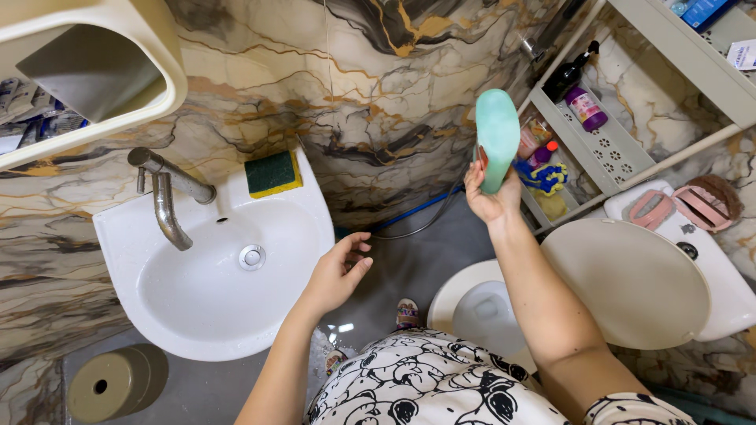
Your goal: The person cleans a sink by applying a liquid cleaner from a spray bottle, scrubbing the basin and faucet with a yellow and green sponge, and rinsing the surfaces with a handheld sprayer.
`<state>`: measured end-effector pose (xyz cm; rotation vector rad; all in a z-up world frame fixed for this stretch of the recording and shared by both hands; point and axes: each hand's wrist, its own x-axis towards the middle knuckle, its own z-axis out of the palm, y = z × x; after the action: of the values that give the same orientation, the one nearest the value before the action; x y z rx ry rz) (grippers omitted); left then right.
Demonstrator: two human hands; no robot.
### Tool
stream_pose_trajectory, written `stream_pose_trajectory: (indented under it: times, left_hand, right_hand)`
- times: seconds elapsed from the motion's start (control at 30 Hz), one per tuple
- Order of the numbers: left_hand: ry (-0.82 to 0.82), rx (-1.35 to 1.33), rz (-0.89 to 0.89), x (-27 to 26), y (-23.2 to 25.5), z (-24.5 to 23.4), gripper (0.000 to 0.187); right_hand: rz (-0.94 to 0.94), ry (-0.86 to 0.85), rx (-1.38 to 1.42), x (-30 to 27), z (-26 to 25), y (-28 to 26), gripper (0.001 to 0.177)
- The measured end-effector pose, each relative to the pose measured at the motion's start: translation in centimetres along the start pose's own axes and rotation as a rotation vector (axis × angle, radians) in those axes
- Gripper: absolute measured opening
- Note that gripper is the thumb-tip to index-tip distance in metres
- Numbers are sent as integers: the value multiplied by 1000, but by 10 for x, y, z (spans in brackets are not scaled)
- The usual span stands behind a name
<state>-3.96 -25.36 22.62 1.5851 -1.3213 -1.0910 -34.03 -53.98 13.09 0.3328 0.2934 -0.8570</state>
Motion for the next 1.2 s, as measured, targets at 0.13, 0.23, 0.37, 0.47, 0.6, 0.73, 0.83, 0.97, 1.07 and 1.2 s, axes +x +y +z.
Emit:
stream_pose_trajectory:
  times: [0.13,0.23,0.37,0.47,0.6,0.73,0.83,0.97,1.07,1.2]
  left_hand:
    - [-4,5,35,2,4,1,46]
    - [-14,4,8,-1,6,5,47]
    - [-12,12,-26,0,7,0,48]
    - [-15,16,17,1,5,0,47]
    - [-23,19,8,2,6,1,48]
    - [-32,21,7,5,9,0,49]
    - [-47,-93,-5,9,12,1,52]
    - [-90,-529,10,21,17,6,69]
    - [54,-795,-196,36,5,22,69]
    - [305,-679,-18,55,-18,41,60]
  right_hand:
    - [-51,-2,-75,-5,8,4,60]
    - [-104,5,-166,-3,3,2,35]
    - [-164,-98,-185,-6,4,10,26]
    - [-292,-48,-328,-16,13,24,28]
    - [-290,-43,-616,-23,30,38,47]
    - [-277,-54,-610,-19,28,39,49]
    - [-344,-63,-715,-18,28,43,47]
    - [-346,-50,-690,-27,45,70,42]
    - [-483,-214,-957,-48,50,104,42]
    - [-392,-597,-1054,-64,75,135,41]
